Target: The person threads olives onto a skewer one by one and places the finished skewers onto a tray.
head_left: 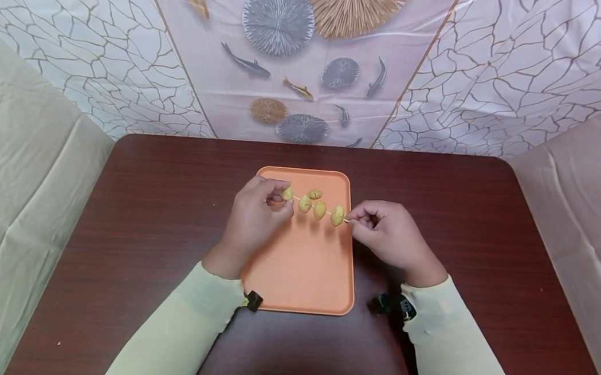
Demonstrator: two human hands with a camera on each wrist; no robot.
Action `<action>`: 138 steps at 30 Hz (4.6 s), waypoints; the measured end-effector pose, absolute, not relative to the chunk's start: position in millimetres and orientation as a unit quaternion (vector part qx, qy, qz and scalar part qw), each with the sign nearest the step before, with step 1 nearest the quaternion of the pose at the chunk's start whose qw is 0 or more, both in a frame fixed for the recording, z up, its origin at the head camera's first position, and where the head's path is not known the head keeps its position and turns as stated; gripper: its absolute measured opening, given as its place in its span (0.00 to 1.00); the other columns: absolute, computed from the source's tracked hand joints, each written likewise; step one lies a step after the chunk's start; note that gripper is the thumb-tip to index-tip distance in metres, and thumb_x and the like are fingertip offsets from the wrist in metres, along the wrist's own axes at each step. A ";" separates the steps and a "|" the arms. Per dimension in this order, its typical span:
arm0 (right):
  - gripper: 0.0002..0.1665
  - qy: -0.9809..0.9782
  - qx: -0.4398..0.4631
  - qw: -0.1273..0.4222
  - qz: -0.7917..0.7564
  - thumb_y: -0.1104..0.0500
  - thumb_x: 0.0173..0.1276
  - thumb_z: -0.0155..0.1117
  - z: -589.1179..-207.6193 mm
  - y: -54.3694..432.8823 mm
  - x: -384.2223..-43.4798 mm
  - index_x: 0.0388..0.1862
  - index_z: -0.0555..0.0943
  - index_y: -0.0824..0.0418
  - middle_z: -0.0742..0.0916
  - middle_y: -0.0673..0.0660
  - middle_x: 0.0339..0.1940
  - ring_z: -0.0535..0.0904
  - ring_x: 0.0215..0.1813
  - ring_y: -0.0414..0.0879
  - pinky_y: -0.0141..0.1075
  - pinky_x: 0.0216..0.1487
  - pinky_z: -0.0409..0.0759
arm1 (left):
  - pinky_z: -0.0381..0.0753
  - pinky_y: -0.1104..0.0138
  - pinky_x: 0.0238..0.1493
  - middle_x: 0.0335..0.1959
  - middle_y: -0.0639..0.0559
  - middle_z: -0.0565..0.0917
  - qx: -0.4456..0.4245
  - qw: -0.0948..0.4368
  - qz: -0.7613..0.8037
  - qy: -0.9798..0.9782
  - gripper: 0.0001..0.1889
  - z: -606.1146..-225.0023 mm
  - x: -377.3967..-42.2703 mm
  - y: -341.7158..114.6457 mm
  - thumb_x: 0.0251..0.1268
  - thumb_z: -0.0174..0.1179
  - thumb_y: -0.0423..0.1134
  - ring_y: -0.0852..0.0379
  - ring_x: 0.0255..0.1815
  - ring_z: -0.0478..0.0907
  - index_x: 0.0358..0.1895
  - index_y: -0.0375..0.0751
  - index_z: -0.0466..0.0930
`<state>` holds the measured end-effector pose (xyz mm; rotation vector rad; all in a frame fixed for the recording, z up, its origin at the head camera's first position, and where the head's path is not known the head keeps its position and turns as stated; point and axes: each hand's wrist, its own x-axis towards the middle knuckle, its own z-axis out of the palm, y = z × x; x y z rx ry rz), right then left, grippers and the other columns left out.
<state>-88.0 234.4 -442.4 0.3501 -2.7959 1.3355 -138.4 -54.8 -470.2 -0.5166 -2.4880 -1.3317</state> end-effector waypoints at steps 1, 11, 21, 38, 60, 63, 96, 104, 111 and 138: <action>0.05 -0.896 0.112 0.011 0.429 0.65 0.74 0.73 -442.3 234.3 -87.9 0.40 0.94 0.60 0.81 0.49 0.25 0.75 0.28 0.43 0.31 0.31 0.73 | 0.93 0.61 0.48 0.42 0.46 0.86 -0.180 0.136 -0.461 -0.858 0.18 -470.6 -138.5 -54.4 0.63 0.79 0.30 0.53 0.43 0.89 0.56 0.38 0.93; 0.05 -0.887 0.120 0.016 0.445 0.66 0.73 0.73 -438.3 232.3 -85.3 0.40 0.94 0.60 0.80 0.48 0.25 0.74 0.28 0.42 0.30 0.29 0.72 | 0.94 0.61 0.48 0.41 0.45 0.86 -0.199 0.135 -0.467 -0.851 0.19 -470.6 -138.0 -53.5 0.62 0.80 0.29 0.51 0.42 0.89 0.57 0.37 0.93; 0.07 -0.885 0.128 0.026 0.446 0.67 0.72 0.73 -440.6 231.9 -85.8 0.39 0.94 0.57 0.80 0.47 0.25 0.74 0.27 0.42 0.30 0.29 0.72 | 0.94 0.62 0.48 0.42 0.45 0.86 -0.200 0.129 -0.472 -0.849 0.18 -469.1 -136.4 -52.4 0.63 0.78 0.28 0.52 0.42 0.89 0.57 0.37 0.93; 0.09 -0.890 0.132 0.022 0.437 0.66 0.73 0.73 -439.3 230.3 -86.2 0.38 0.94 0.53 0.81 0.47 0.26 0.75 0.28 0.42 0.30 0.30 0.72 | 0.93 0.62 0.50 0.43 0.46 0.86 -0.200 0.120 -0.453 -0.861 0.19 -467.1 -135.4 -52.0 0.63 0.78 0.29 0.52 0.43 0.88 0.58 0.38 0.93; 0.06 -0.914 0.085 0.044 0.395 0.63 0.75 0.73 -440.8 243.0 -90.5 0.40 0.95 0.54 0.82 0.49 0.23 0.74 0.26 0.43 0.32 0.28 0.72 | 0.88 0.55 0.64 0.59 0.45 0.84 -0.223 0.073 -0.422 -0.876 0.26 -461.2 -136.5 -51.3 0.65 0.80 0.36 0.47 0.59 0.83 0.65 0.42 0.82; 0.08 -0.916 0.074 0.050 0.391 0.62 0.75 0.72 -439.1 246.0 -91.3 0.39 0.94 0.51 0.82 0.49 0.22 0.74 0.25 0.44 0.33 0.27 0.71 | 0.87 0.54 0.63 0.55 0.46 0.85 -0.225 0.052 -0.405 -0.885 0.20 -454.3 -135.0 -51.8 0.66 0.80 0.39 0.47 0.58 0.82 0.57 0.43 0.84; 0.07 -0.909 0.037 0.082 0.408 0.61 0.78 0.71 -429.8 262.4 -85.5 0.43 0.94 0.56 0.83 0.52 0.26 0.73 0.25 0.43 0.33 0.26 0.72 | 0.79 0.52 0.69 0.56 0.44 0.83 -0.381 -0.110 -0.157 -0.904 0.27 -467.9 -209.2 -13.5 0.78 0.54 0.37 0.43 0.56 0.78 0.77 0.46 0.83; 0.07 -0.908 0.037 0.074 0.410 0.60 0.79 0.71 -429.9 260.8 -85.4 0.44 0.94 0.58 0.83 0.53 0.27 0.74 0.25 0.45 0.33 0.27 0.72 | 0.82 0.56 0.62 0.60 0.47 0.89 -0.387 -0.119 -0.184 -0.896 0.23 -469.7 -211.2 -15.9 0.81 0.55 0.33 0.47 0.54 0.79 0.73 0.45 0.87; 0.06 -0.908 0.042 0.075 0.411 0.60 0.79 0.71 -430.8 259.9 -86.6 0.44 0.94 0.57 0.83 0.52 0.26 0.74 0.25 0.45 0.33 0.27 0.72 | 0.75 0.60 0.54 0.58 0.45 0.93 -0.380 -0.115 -0.237 -0.887 0.19 -469.0 -213.2 -21.5 0.83 0.61 0.35 0.50 0.48 0.77 0.70 0.38 0.88; 0.06 -0.910 0.046 0.074 0.405 0.62 0.77 0.71 -431.4 259.8 -87.0 0.42 0.94 0.56 0.83 0.52 0.26 0.74 0.26 0.43 0.32 0.27 0.72 | 0.86 0.60 0.54 0.45 0.50 0.91 -0.191 -0.086 -0.423 -0.882 0.13 -460.5 -219.9 -51.3 0.72 0.72 0.38 0.54 0.48 0.86 0.56 0.46 0.91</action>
